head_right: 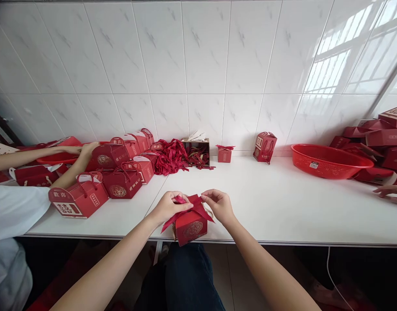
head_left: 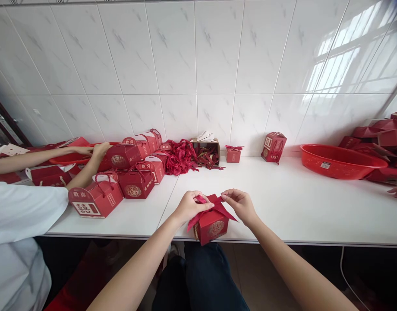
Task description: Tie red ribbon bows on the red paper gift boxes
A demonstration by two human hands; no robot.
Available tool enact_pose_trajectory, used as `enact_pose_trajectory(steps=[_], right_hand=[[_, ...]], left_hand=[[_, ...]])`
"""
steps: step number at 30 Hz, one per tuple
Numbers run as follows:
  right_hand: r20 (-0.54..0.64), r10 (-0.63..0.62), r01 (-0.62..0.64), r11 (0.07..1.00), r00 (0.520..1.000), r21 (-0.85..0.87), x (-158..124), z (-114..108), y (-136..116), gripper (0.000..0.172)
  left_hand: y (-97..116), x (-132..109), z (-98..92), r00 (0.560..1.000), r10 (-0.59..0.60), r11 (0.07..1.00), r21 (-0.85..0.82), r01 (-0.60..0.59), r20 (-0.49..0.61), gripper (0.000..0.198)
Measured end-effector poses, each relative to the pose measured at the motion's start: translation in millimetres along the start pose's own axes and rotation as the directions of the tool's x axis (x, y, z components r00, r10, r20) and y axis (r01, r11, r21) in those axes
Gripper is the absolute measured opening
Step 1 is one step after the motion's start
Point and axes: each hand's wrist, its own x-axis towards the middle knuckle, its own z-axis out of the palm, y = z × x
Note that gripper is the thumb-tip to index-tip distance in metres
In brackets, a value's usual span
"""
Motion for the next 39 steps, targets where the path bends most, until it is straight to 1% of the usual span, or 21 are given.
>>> enact_pose_trajectory(steps=[6,10,12,14,15,17,19,21,23,25,26,27,28,29,30,32,33,34,35,36,39], right_hand=[[-0.096,-0.019,0.012,0.997,0.995,-0.077,1,0,4,0.029],[-0.163,-0.021,0.004,0.995,0.986,-0.1,-10,1,11,0.032],[-0.193,-0.068,0.048,0.993,0.979,-0.107,-22,2,14,0.036],[-0.199,-0.16,0.136,0.982,0.967,-0.127,-39,5,17,0.048],[-0.18,-0.21,0.182,0.97,0.961,-0.163,-49,8,18,0.058],[-0.101,-0.283,0.241,0.921,0.954,-0.305,-69,17,22,0.09],[-0.048,-0.301,0.244,0.847,0.952,-0.472,-85,28,27,0.115],[-0.075,-0.297,0.205,0.8,0.952,-0.563,-89,35,32,0.122],[-0.124,-0.288,0.163,0.791,0.949,-0.59,-78,31,38,0.119],[-0.177,-0.255,0.085,0.762,0.951,-0.642,-53,16,43,0.12],[-0.218,-0.235,0.022,0.726,0.947,-0.688,-38,6,45,0.123],[-0.279,-0.191,-0.088,0.658,0.941,-0.748,-24,-4,48,0.123],[-0.349,-0.144,-0.21,0.57,0.926,-0.794,-11,-15,51,0.121],[-0.365,-0.093,-0.277,0.488,0.926,-0.828,-2,-23,54,0.116],[-0.342,-0.02,-0.303,0.415,0.94,-0.858,4,-30,57,0.109],[-0.219,0.149,-0.255,0.302,0.964,-0.919,5,-38,63,0.084],[-0.153,0.218,-0.21,0.266,0.964,-0.941,2,-39,65,0.074],[-0.103,0.265,-0.169,0.239,0.959,-0.956,-1,-38,67,0.067],[-0.075,0.288,-0.141,0.217,0.955,-0.966,-5,-37,67,0.063],[-0.065,0.295,-0.129,0.201,0.953,-0.971,-8,-35,67,0.063],[-0.072,0.297,-0.129,0.177,0.952,-0.976,-11,-33,64,0.064]], left_hand=[[-4,0,3.0,0.999,0.043,0.999,0.013,-0.043,-0.001,0.034],[-7,1,3.0,0.995,0.073,0.996,0.061,-0.068,-0.067,0.034],[-7,0,3.9,0.992,0.079,0.996,0.049,-0.074,-0.103,0.034],[-5,-2,6.3,0.991,0.066,0.997,-0.035,-0.071,-0.119,0.033],[-3,-4,8.3,0.991,0.051,0.994,-0.093,-0.062,-0.122,0.033],[0,-6,13.6,0.992,0.006,0.98,-0.197,-0.032,-0.129,0.036],[2,-8,19.6,0.99,-0.026,0.964,-0.267,-0.012,-0.14,0.039],[0,-9,23.3,0.986,-0.036,0.945,-0.326,-0.02,-0.165,0.04],[-6,-8,20.7,0.98,-0.042,0.941,-0.337,-0.027,-0.194,0.041],[-17,-6,8.7,0.964,-0.046,0.971,-0.239,-0.019,-0.262,0.041],[-23,-4,-1.3,0.947,-0.034,0.989,-0.148,-0.014,-0.32,0.039],[-30,-2,-13.8,0.92,-0.007,0.999,-0.034,-0.007,-0.393,0.038],[-36,0,-28.6,0.879,0.044,0.996,0.092,-0.001,-0.474,0.039],[-42,2,-45.2,0.83,0.118,0.972,0.232,0.015,-0.545,0.042],[-47,5,-62.9,0.777,0.201,0.927,0.373,0.047,-0.597,0.047],[-53,9,-98.6,0.676,0.363,0.779,0.607,0.157,-0.641,0.058],[-55,11,-115.2,0.636,0.417,0.698,0.677,0.233,-0.649,0.065],[-56,13,-130.0,0.595,0.444,0.638,0.703,0.315,-0.67,0.071],[-57,15,-142.7,0.578,0.448,0.589,0.712,0.383,-0.682,0.076],[-59,16,-153.0,0.591,0.42,0.548,0.711,0.44,-0.689,0.079],[-63,18,-170.7,0.685,0.272,0.458,0.717,0.526,-0.676,0.075]])
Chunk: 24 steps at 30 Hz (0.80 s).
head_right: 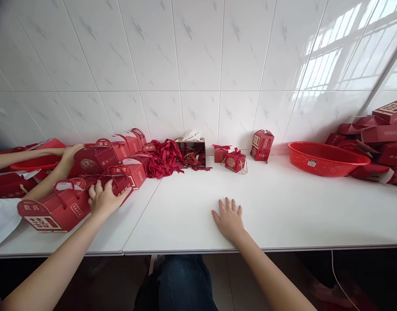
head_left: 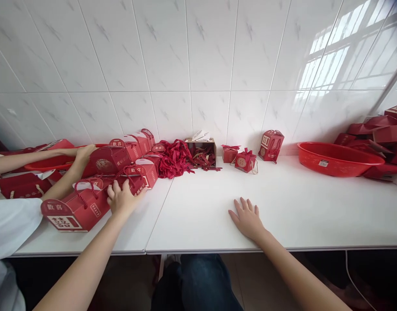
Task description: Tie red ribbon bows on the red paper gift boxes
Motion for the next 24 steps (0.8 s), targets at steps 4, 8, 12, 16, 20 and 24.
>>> enact_pose_trajectory(steps=[4,8,12,16,20,24], right_hand=[[-0.001,0.004,-0.004,1.0,1.0,0.003,1,-3,0,0.063],[-0.007,0.007,-0.008,1.0,1.0,-0.005,1,-3,0,0.063],[-0.004,0.004,-0.004,1.0,1.0,-0.019,0,-2,1,0.063],[-0.003,0.014,-0.014,1.0,1.0,-0.019,0,-1,2,0.062],[-0.007,0.013,-0.013,1.0,1.0,-0.018,0,0,2,0.062],[-0.009,0.014,-0.014,1.0,1.0,-0.023,0,1,2,0.06]], left_hand=[[-8,2,5.0,1.0,0.014,0.997,0.076,-0.015,0.015,0.058],[-13,-2,7.4,0.993,0.119,0.991,0.066,-0.119,0.011,0.045],[1,-26,1.9,0.929,0.368,0.93,-0.016,-0.367,0.039,0.048],[43,-72,-16.7,0.82,0.544,0.828,-0.269,-0.492,0.176,0.05],[82,-102,-35.8,0.574,0.756,0.621,-0.623,-0.476,0.315,0.065],[98,-84,-20.0,0.65,0.718,0.515,-0.818,-0.256,0.249,0.057]])
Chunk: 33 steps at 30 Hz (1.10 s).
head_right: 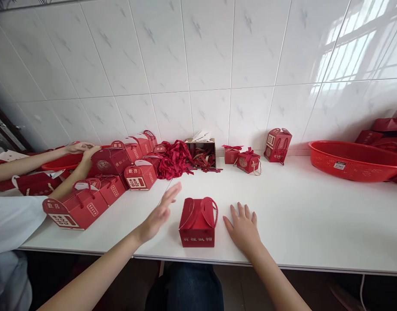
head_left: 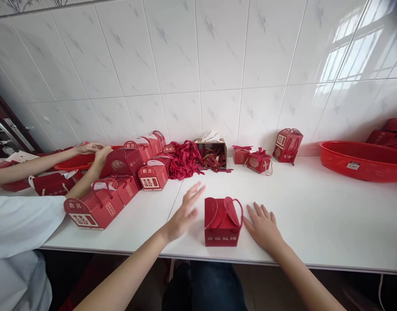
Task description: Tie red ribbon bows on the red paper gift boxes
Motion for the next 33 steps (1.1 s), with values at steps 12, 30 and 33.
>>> enact_pose_trajectory(steps=[12,30,33], right_hand=[[-0.038,0.002,-0.001,0.999,0.999,0.037,2,6,0,0.058],[-0.186,-0.261,0.19,-0.008,0.947,0.982,-122,-68,-78,0.041],[0.016,-0.401,-0.144,-0.291,0.916,0.946,-126,-79,-93,0.046]], left_hand=[[-160,106,-22.1,0.638,-0.478,0.782,0.038,0.622,-0.604,0.014],[101,-50,-10.2,0.929,-0.37,0.857,-0.385,0.343,0.002,0.046],[129,-83,7.8,0.949,-0.293,0.917,-0.249,0.313,0.112,0.036]])
